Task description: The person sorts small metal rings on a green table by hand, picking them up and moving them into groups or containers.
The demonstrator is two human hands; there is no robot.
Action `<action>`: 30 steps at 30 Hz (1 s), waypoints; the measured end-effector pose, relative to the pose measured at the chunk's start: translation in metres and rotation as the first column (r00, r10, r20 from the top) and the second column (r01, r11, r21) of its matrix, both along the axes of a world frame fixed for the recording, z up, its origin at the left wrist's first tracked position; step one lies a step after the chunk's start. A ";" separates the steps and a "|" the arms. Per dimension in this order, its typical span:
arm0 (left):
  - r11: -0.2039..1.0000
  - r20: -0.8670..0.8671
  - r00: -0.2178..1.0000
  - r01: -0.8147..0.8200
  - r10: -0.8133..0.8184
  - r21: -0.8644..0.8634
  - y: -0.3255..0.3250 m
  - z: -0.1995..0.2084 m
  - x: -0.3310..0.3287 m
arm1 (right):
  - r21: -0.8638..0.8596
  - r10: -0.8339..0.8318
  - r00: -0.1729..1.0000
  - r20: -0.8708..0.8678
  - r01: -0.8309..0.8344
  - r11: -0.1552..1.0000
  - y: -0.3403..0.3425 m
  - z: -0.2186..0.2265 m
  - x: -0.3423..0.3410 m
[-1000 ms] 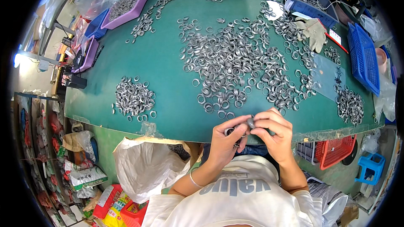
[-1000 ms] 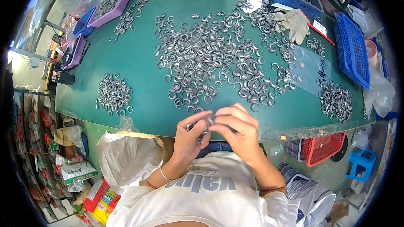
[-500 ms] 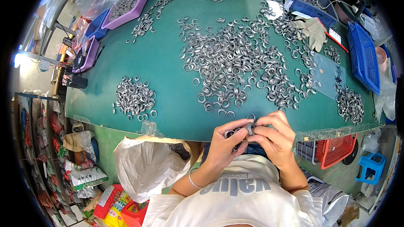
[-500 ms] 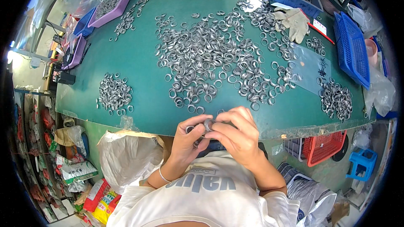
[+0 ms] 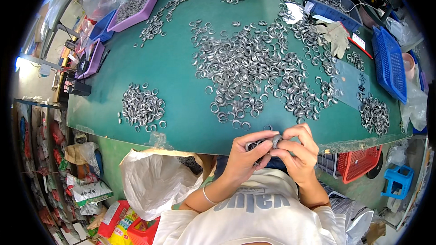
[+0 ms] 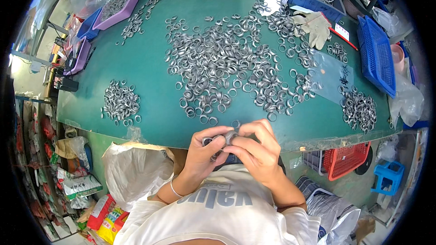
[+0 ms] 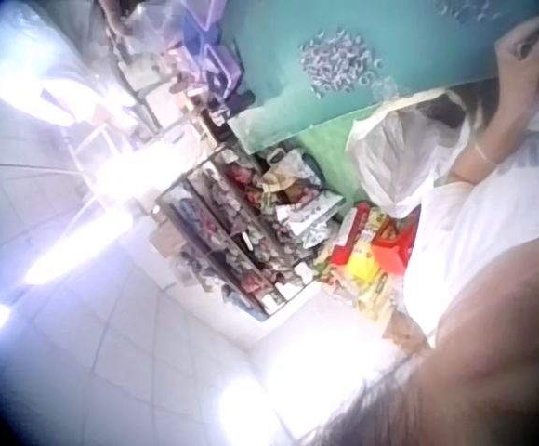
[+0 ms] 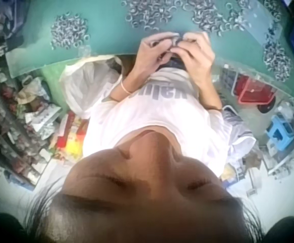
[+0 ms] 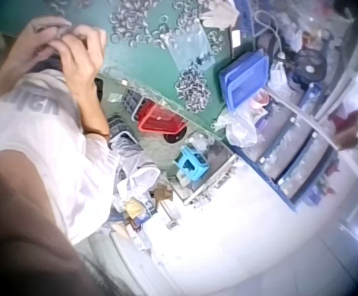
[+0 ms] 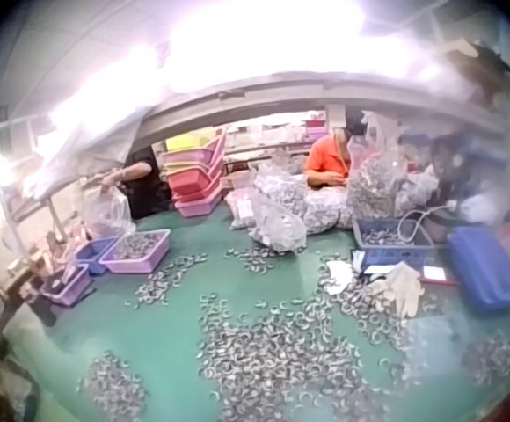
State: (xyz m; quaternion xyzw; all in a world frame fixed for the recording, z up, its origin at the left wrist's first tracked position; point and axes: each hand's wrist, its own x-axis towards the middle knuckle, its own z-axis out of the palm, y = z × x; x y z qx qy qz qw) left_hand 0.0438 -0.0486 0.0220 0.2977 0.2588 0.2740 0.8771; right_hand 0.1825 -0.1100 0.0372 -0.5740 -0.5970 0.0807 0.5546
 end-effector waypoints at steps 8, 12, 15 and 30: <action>1.000 0.038 0.999 0.017 -0.016 -0.025 0.000 0.005 0.008 | 0.024 -0.048 0.999 -0.008 0.048 0.999 -0.004 -0.002 0.000; 0.999 0.028 0.999 0.024 -0.023 -0.029 -0.002 0.006 0.008 | 0.050 -0.094 0.994 0.061 0.091 0.995 -0.006 -0.001 0.001; 0.998 -0.004 0.999 0.052 -0.053 -0.034 -0.002 0.011 0.010 | 0.068 -0.107 0.991 0.086 0.101 0.992 -0.008 0.000 0.002; 0.995 -0.002 0.995 0.103 -0.103 0.006 -0.002 0.021 0.014 | 0.103 -0.158 0.969 0.192 0.141 0.985 -0.016 0.008 0.002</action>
